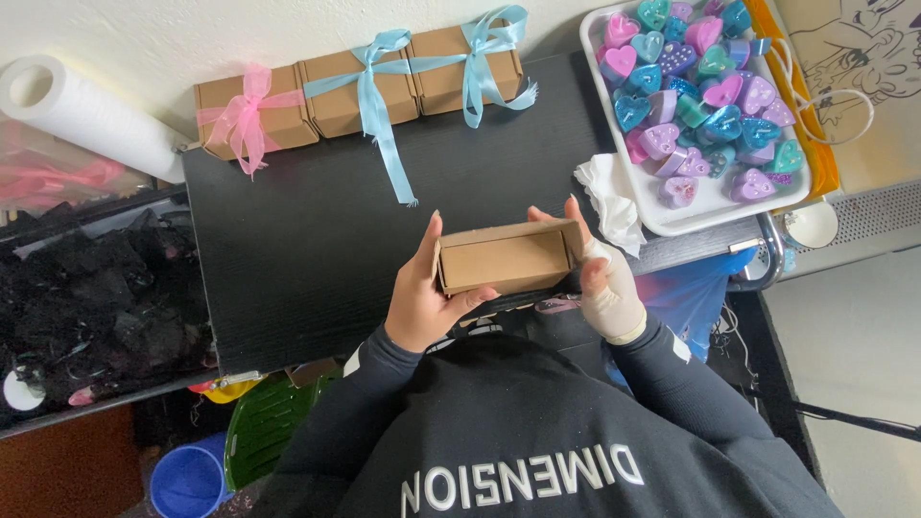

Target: The person ties a ribbon onto a cardboard box, then fills a second box with shredded paper and heart-shaped wax melts.

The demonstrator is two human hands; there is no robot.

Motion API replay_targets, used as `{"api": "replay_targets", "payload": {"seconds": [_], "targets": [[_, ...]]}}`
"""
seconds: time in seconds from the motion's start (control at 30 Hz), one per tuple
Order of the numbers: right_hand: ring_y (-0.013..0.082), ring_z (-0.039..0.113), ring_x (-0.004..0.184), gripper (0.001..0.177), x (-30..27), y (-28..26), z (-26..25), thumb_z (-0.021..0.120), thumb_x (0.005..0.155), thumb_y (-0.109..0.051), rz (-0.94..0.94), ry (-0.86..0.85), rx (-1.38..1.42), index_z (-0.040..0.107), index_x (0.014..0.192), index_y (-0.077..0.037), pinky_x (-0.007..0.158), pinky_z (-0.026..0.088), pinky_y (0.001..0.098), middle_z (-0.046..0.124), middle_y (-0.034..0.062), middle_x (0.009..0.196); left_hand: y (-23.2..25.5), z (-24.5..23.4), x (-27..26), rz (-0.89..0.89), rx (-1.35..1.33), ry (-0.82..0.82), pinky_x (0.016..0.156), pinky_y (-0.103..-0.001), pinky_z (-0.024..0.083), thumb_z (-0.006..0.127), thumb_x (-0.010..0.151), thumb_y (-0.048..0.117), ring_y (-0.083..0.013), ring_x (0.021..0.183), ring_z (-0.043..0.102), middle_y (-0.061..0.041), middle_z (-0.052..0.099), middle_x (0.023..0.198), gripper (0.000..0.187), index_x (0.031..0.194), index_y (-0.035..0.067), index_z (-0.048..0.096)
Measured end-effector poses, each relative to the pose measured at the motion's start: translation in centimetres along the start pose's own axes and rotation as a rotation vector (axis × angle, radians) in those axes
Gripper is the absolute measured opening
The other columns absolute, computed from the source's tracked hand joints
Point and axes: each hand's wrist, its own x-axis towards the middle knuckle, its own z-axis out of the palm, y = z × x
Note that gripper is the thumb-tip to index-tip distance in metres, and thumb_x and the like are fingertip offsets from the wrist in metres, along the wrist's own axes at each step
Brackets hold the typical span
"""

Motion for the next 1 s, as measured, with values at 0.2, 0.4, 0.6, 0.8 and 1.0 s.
{"api": "replay_targets", "payload": {"seconds": [0.2, 0.4, 0.6, 0.8, 1.0], "targets": [[0.0285, 0.052, 0.146, 0.060, 0.2, -1.2, 0.3, 0.054, 0.109, -0.033, 0.141, 0.116, 0.055, 0.040, 0.159, -0.002, 0.123, 0.039, 0.0407, 0.054, 0.0205, 0.155, -0.2, -0.1, -0.1, 0.059, 0.062, -0.020, 0.092, -0.034, 0.064, 0.080, 0.095, 0.033, -0.0234, 0.106, 0.074, -0.014, 0.066, 0.125, 0.111, 0.168, 0.015, -0.002], [0.0273, 0.055, 0.142, 0.047, 0.7, -2.3, 0.5, 0.048, 0.112, -0.030, 0.127, 0.084, -0.061, 0.047, 0.152, -0.005, 0.121, 0.042, 0.0399, 0.058, 0.0193, 0.151, -0.9, 0.0, -0.7, 0.032, 0.010, -0.006, 0.097, -0.036, 0.062, 0.080, 0.095, 0.031, -0.0258, 0.112, 0.072, -0.015, 0.065, 0.128, 0.105, 0.168, 0.013, 0.007], [0.0295, 0.054, 0.143, 0.040, 0.4, -1.1, 0.6, 0.045, 0.115, -0.027, 0.053, 0.068, -0.065, 0.043, 0.151, -0.010, 0.121, 0.041, 0.0418, 0.056, 0.0217, 0.152, 0.2, -0.3, -0.2, -0.005, 0.028, 0.013, 0.100, -0.040, 0.058, 0.081, 0.092, 0.030, -0.0283, 0.115, 0.067, -0.018, 0.061, 0.129, 0.098, 0.166, 0.012, 0.019], [0.0284, 0.054, 0.143, 0.041, 0.4, -0.7, 0.6, 0.044, 0.115, -0.026, 0.060, 0.080, -0.040, 0.043, 0.152, -0.010, 0.122, 0.041, 0.0410, 0.056, 0.0219, 0.152, -0.1, -0.5, -0.2, 0.049, 0.071, -0.002, 0.103, -0.039, 0.056, 0.078, 0.097, 0.032, -0.0277, 0.118, 0.066, -0.017, 0.060, 0.132, 0.100, 0.168, 0.011, 0.010], [0.0280, 0.054, 0.142, 0.040, 0.6, -1.1, 0.8, 0.043, 0.115, -0.025, 0.078, 0.078, -0.062, 0.043, 0.152, -0.009, 0.121, 0.041, 0.0404, 0.056, 0.0217, 0.151, 0.3, -0.7, 0.1, 0.049, 0.066, 0.017, 0.101, -0.039, 0.057, 0.078, 0.097, 0.032, -0.0271, 0.116, 0.067, -0.016, 0.062, 0.129, 0.098, 0.168, 0.014, 0.012]]}}
